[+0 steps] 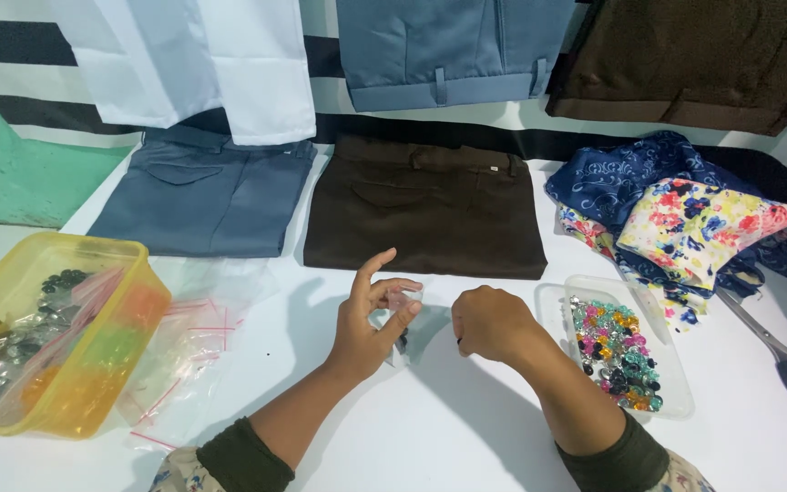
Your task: Sorting and counting small black buttons on a work surface
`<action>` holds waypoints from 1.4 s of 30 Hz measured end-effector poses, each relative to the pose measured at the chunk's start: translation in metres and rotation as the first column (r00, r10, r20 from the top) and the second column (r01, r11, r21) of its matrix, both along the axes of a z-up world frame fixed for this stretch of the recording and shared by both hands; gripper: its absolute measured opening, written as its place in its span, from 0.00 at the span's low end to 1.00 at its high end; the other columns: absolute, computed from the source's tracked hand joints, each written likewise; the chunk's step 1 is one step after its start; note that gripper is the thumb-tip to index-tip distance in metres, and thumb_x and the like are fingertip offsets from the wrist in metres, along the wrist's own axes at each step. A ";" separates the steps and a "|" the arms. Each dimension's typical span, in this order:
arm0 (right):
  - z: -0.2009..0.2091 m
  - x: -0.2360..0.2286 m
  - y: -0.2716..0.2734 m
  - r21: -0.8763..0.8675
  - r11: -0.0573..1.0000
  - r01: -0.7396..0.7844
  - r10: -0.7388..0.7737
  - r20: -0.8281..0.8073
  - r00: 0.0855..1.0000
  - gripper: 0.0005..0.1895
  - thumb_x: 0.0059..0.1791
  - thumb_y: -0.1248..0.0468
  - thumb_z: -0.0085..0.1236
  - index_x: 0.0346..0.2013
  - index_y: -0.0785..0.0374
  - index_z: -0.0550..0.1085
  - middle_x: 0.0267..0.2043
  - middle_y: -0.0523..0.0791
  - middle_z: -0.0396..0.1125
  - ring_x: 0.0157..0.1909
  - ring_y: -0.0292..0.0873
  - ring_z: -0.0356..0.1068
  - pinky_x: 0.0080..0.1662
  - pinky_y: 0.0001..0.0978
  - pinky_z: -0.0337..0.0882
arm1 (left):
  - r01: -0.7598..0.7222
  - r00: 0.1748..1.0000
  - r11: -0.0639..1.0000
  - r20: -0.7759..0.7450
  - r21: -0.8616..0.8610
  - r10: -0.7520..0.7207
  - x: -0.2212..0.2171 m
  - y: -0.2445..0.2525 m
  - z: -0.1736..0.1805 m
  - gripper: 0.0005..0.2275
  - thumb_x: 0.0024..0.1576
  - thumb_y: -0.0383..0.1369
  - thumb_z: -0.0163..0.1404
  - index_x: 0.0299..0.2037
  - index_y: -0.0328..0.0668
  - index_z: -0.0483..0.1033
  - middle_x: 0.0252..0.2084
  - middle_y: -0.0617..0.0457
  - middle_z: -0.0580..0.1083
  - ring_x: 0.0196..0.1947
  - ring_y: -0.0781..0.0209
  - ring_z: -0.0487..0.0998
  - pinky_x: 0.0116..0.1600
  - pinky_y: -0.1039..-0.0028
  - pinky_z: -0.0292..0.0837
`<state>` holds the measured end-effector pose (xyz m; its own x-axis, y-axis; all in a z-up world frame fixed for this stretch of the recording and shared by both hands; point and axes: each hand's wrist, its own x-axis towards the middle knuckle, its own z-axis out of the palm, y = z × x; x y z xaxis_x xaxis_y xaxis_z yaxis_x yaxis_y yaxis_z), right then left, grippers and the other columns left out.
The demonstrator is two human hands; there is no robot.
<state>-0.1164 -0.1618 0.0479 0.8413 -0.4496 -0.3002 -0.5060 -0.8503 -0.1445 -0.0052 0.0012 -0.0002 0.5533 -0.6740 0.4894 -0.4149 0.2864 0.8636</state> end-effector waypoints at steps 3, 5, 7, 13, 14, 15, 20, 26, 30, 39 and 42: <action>0.008 0.000 0.004 -0.022 1.000 -0.001 0.002 0.026 1.000 0.03 0.41 0.64 0.68 0.28 0.59 0.81 0.23 0.47 0.74 0.29 0.48 0.78 0.34 0.37 0.77 | 0.033 0.999 0.999 0.008 -0.014 -0.033 0.003 -0.001 -0.003 0.29 0.61 0.37 0.53 0.70 0.40 0.54 0.47 0.46 0.81 0.41 0.55 0.82 0.49 0.67 0.75; 0.025 -0.003 0.005 0.026 0.999 0.025 -0.026 0.076 0.997 0.04 0.42 0.64 0.67 0.30 0.57 0.83 0.27 0.48 0.76 0.34 0.50 0.79 0.37 0.40 0.77 | 0.047 0.999 0.999 -0.007 -0.024 -0.047 0.003 -0.001 -0.001 0.28 0.62 0.37 0.52 0.70 0.41 0.54 0.47 0.46 0.81 0.41 0.56 0.81 0.49 0.68 0.75; 0.039 -0.007 0.009 0.077 0.996 0.046 -0.056 0.122 0.991 0.06 0.42 0.63 0.66 0.32 0.55 0.84 0.31 0.48 0.78 0.39 0.52 0.79 0.40 0.42 0.78 | 0.059 0.998 0.998 -0.025 -0.033 -0.059 0.003 0.000 -0.003 0.27 0.62 0.37 0.50 0.70 0.41 0.54 0.48 0.46 0.81 0.41 0.57 0.81 0.49 0.69 0.75; 0.048 -0.007 0.017 0.329 0.940 -0.092 -0.180 0.706 0.685 0.09 0.43 0.69 0.65 0.38 0.66 0.82 0.32 0.52 0.76 0.40 0.50 0.78 0.42 0.38 0.77 | 0.127 0.990 0.991 -0.057 -0.041 -0.129 -0.001 0.000 -0.003 0.25 0.66 0.39 0.43 0.72 0.42 0.53 0.50 0.45 0.79 0.41 0.58 0.79 0.50 0.68 0.74; 0.045 -0.006 0.019 0.350 0.926 -0.141 -0.179 0.737 0.652 0.09 0.43 0.68 0.66 0.38 0.65 0.82 0.33 0.52 0.76 0.42 0.50 0.77 0.42 0.38 0.77 | 0.160 0.985 0.986 -0.055 -0.044 -0.162 0.000 0.000 -0.005 0.26 0.65 0.39 0.43 0.72 0.41 0.51 0.49 0.44 0.79 0.42 0.57 0.79 0.51 0.67 0.73; 0.042 -0.005 0.020 0.368 0.910 -0.191 -0.179 0.766 0.618 0.09 0.43 0.68 0.67 0.38 0.64 0.82 0.35 0.51 0.76 0.44 0.50 0.77 0.43 0.37 0.77 | 0.192 0.979 0.980 -0.053 -0.047 -0.195 0.001 0.000 -0.007 0.27 0.65 0.39 0.43 0.73 0.41 0.50 0.49 0.43 0.78 0.44 0.56 0.78 0.52 0.66 0.72; 0.036 -0.004 0.021 0.380 0.891 -0.248 -0.125 0.730 0.672 0.10 0.44 0.63 0.68 0.39 0.59 0.84 0.40 0.47 0.75 0.47 0.47 0.75 0.47 0.36 0.76 | 0.204 0.978 0.978 -0.041 -0.046 -0.206 -0.001 0.002 -0.005 0.27 0.66 0.38 0.42 0.74 0.40 0.48 0.49 0.42 0.78 0.44 0.54 0.78 0.52 0.65 0.72; 0.046 -0.008 0.027 0.419 0.860 -0.292 -0.063 0.655 0.753 0.11 0.47 0.61 0.65 0.42 0.59 0.84 0.44 0.48 0.73 0.52 0.51 0.71 0.53 0.44 0.73 | 0.222 0.966 0.972 -0.121 -0.076 -0.230 0.006 -0.003 -0.013 0.29 0.65 0.39 0.43 0.74 0.41 0.45 0.50 0.43 0.76 0.47 0.55 0.77 0.52 0.67 0.71; 0.046 -0.007 0.025 0.444 0.864 -0.236 -0.069 0.569 0.819 0.08 0.45 0.66 0.66 0.39 0.60 0.83 0.46 0.48 0.71 0.54 0.51 0.71 0.54 0.42 0.73 | 0.251 0.937 0.963 -0.225 -0.102 -0.268 0.013 -0.009 -0.024 0.31 0.63 0.38 0.48 0.74 0.43 0.45 0.48 0.47 0.74 0.48 0.59 0.76 0.54 0.69 0.71; 0.031 0.001 0.011 0.498 0.840 -0.214 -0.154 0.599 0.786 0.02 0.46 0.69 0.64 0.33 0.62 0.81 0.36 0.47 0.72 0.47 0.48 0.74 0.50 0.42 0.74 | 0.144 0.940 0.983 -0.295 -0.117 -0.173 0.010 -0.005 -0.011 0.24 0.62 0.35 0.51 0.68 0.40 0.59 0.38 0.51 0.76 0.37 0.66 0.74 0.46 0.76 0.69; 0.022 0.004 0.008 0.653 0.734 -0.188 -0.303 0.562 0.770 0.06 0.49 0.70 0.60 0.37 0.63 0.82 0.33 0.45 0.74 0.41 0.40 0.73 0.47 0.35 0.75 | 0.004 0.977 0.998 -0.213 -0.068 -0.019 0.011 -0.004 -0.012 0.21 0.59 0.30 0.55 0.63 0.40 0.67 0.33 0.51 0.79 0.31 0.67 0.74 0.42 0.78 0.69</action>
<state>-0.1128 -0.1533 0.0703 0.9152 -0.4022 0.0266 -0.1419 -0.3832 -0.9127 0.0061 -0.0026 -0.0119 0.6423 -0.6509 0.4046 -0.2191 0.3500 0.9108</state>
